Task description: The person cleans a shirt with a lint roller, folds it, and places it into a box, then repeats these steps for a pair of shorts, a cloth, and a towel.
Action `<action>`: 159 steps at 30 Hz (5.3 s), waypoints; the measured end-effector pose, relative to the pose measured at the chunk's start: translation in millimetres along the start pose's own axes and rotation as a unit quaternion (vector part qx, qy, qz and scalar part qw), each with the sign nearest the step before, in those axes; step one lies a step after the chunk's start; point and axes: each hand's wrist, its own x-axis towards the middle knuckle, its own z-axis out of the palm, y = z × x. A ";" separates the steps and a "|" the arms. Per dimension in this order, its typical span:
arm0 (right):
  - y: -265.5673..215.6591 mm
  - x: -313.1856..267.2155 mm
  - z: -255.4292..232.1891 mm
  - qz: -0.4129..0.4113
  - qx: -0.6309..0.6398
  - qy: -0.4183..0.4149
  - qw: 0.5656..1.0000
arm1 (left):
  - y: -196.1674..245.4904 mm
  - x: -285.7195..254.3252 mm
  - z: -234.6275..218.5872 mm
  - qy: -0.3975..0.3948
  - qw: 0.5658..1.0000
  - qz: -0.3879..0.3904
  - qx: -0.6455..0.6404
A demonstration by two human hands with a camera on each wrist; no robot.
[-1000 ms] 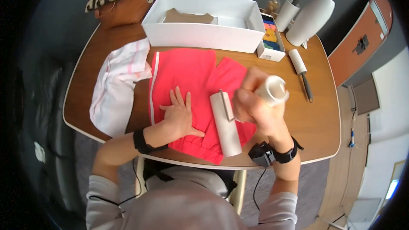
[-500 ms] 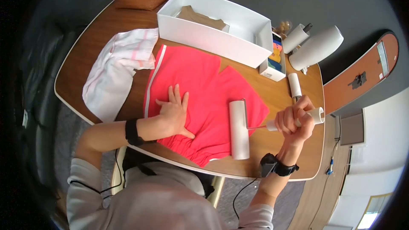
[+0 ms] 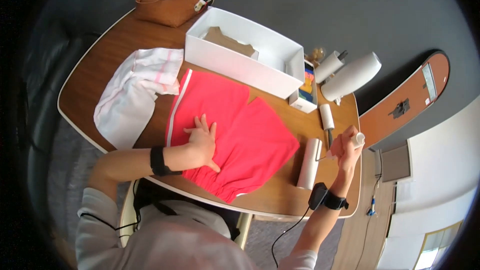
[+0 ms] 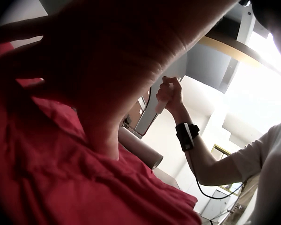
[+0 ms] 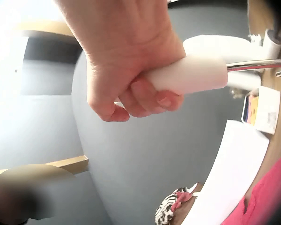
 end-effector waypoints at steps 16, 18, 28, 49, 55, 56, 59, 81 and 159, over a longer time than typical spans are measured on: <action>-27.4 19.8 167.2 0.123 0.038 -0.178 0.976 | 35.3 3.1 10.2 0.126 0.948 0.291 -0.028; -19.3 25.9 167.0 0.060 -0.088 -0.198 0.974 | 35.2 2.9 15.7 0.150 0.945 0.290 -0.029; 40.3 37.7 68.8 0.042 -0.179 -0.135 0.974 | 39.5 2.2 18.2 0.155 0.948 0.277 -0.013; 5.8 28.5 135.3 0.053 -0.097 -0.158 0.981 | 44.5 -4.9 16.0 0.109 0.927 0.359 -0.021; 29.0 37.1 89.9 0.132 -0.171 -0.112 0.970 | 45.3 -3.0 19.5 0.111 0.927 0.357 -0.028; 24.3 36.0 81.6 0.140 -0.209 -0.073 0.965 | 45.8 -2.8 19.5 0.112 0.928 0.356 -0.025; -11.4 26.6 80.6 0.026 -0.115 -0.068 0.991 | 49.8 -2.0 19.4 0.106 0.932 0.347 -0.023; -32.1 43.3 215.3 0.085 -0.030 -0.368 0.925 | 64.5 30.8 36.7 0.160 0.816 0.543 -0.118; -35.6 20.9 34.8 0.017 -0.076 0.014 0.997 | -54.7 -19.1 -1.5 -0.065 0.997 0.004 -0.044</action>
